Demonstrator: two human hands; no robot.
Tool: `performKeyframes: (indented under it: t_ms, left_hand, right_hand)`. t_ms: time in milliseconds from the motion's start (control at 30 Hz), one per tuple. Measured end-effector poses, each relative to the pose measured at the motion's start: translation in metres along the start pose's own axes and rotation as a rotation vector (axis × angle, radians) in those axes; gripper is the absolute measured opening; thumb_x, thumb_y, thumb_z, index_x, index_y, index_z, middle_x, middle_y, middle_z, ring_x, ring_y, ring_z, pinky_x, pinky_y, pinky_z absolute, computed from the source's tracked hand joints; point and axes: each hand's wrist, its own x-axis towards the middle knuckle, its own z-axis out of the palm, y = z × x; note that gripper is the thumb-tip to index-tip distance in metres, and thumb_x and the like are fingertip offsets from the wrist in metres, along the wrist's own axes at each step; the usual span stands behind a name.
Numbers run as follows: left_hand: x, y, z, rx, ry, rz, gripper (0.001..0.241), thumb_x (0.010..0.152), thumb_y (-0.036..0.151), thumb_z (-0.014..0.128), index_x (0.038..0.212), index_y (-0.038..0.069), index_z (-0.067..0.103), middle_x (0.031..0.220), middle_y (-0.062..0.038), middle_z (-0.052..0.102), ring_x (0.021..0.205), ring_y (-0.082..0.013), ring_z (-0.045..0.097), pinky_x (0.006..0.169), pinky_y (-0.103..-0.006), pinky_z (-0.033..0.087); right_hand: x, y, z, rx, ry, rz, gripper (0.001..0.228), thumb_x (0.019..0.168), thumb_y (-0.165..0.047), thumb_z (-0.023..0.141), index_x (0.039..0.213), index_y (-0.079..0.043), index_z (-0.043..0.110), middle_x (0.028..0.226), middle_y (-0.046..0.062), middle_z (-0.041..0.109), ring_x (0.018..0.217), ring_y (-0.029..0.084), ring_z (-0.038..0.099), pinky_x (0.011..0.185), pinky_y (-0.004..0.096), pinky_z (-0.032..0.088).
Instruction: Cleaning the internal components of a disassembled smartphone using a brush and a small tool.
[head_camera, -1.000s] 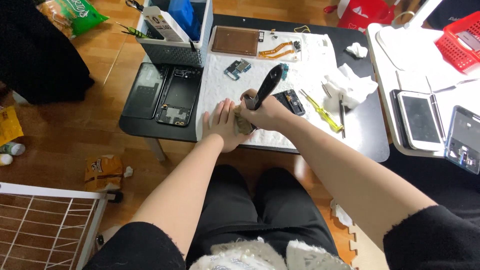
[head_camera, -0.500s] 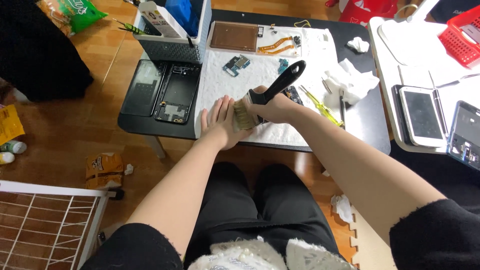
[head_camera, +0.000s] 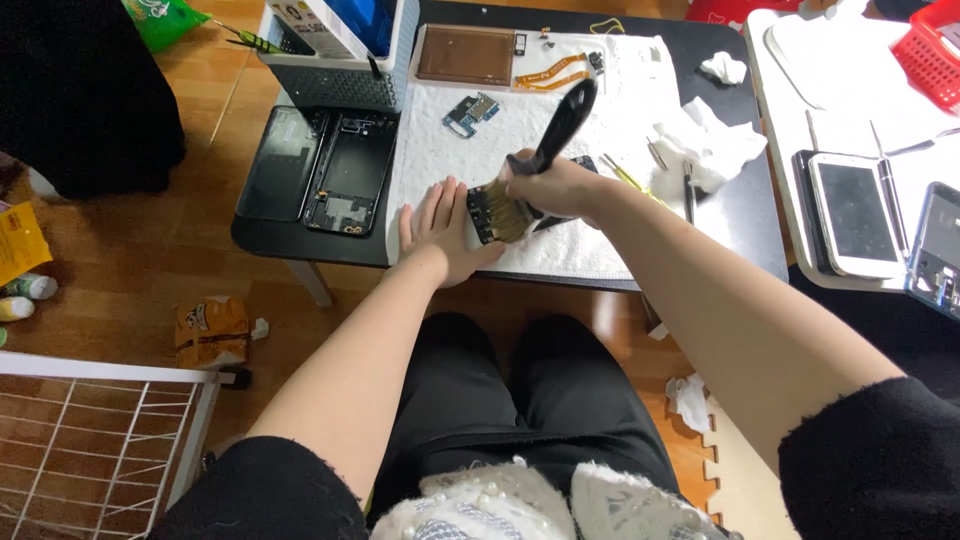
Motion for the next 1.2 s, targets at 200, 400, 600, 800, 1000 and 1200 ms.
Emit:
performKeyframes:
  t_ms: [200, 400, 600, 800, 1000, 1200]
  left_hand:
    - [-0.003, 0.002, 0.0, 0.069, -0.002, 0.001, 0.112, 0.084, 0.089, 0.035, 0.165, 0.024, -0.009, 0.171, 0.006, -0.018, 0.156, -0.0155, -0.019, 0.124, -0.0522, -0.017]
    - [-0.006, 0.004, -0.005, 0.033, -0.001, 0.011, 0.116, 0.081, 0.087, 0.041, 0.165, 0.022, -0.006, 0.172, 0.004, -0.015, 0.157, -0.0171, -0.018, 0.125, -0.0532, -0.017]
    - [-0.006, 0.004, -0.002, 0.03, 0.018, 0.003, 0.114, 0.081, 0.087, 0.041, 0.165, 0.024, -0.005, 0.172, 0.006, -0.013, 0.157, -0.015, -0.017, 0.125, -0.0526, -0.018]
    - [-0.016, 0.011, -0.012, 0.022, -0.028, -0.019, 0.107, 0.087, 0.071, 0.046, 0.165, 0.026, -0.011, 0.171, 0.008, -0.019, 0.155, -0.0132, -0.021, 0.124, -0.0528, -0.019]
    - [-0.009, 0.005, -0.005, 0.057, -0.021, 0.002, 0.106, 0.087, 0.068, 0.047, 0.165, 0.023, -0.01, 0.171, 0.005, -0.019, 0.155, -0.016, -0.022, 0.123, -0.0527, -0.019]
    - [-0.017, 0.008, -0.013, -0.037, -0.024, 0.022, 0.112, 0.084, 0.082, 0.041, 0.165, 0.023, -0.009, 0.172, 0.006, -0.017, 0.155, -0.0152, -0.022, 0.125, -0.0524, -0.017]
  right_hand:
    - [-0.003, 0.004, -0.01, 0.276, 0.038, 0.113, 0.074, 0.098, -0.057, 0.046, 0.155, -0.011, 0.036, 0.156, 0.024, 0.039, 0.151, 0.041, 0.03, 0.116, 0.069, 0.025]
    - [0.012, 0.02, -0.006, 0.107, 0.118, 0.133, 0.099, 0.092, -0.078, 0.03, 0.154, -0.001, 0.038, 0.152, 0.026, 0.044, 0.149, 0.039, 0.036, 0.119, 0.063, 0.028]
    - [0.014, 0.008, 0.007, -0.049, 0.149, -0.009, 0.126, 0.079, -0.086, -0.008, 0.152, 0.006, 0.038, 0.154, 0.031, 0.042, 0.151, 0.043, 0.029, 0.127, 0.057, 0.017]
    - [0.0, 0.0, 0.005, -0.092, 0.187, 0.065, 0.077, 0.095, -0.069, 0.051, 0.136, -0.005, 0.061, 0.133, 0.019, 0.064, 0.137, 0.034, 0.054, 0.118, 0.048, 0.037]
    - [-0.005, -0.001, -0.011, -0.123, 0.156, 0.117, 0.062, 0.086, -0.047, 0.075, 0.128, -0.003, 0.066, 0.125, 0.016, 0.069, 0.126, 0.032, 0.062, 0.106, 0.043, 0.048]
    - [0.022, 0.009, -0.006, -0.216, 0.03, 0.09, 0.043, 0.089, -0.041, 0.065, 0.118, -0.009, 0.07, 0.12, 0.011, 0.069, 0.125, 0.032, 0.063, 0.106, 0.048, 0.048]
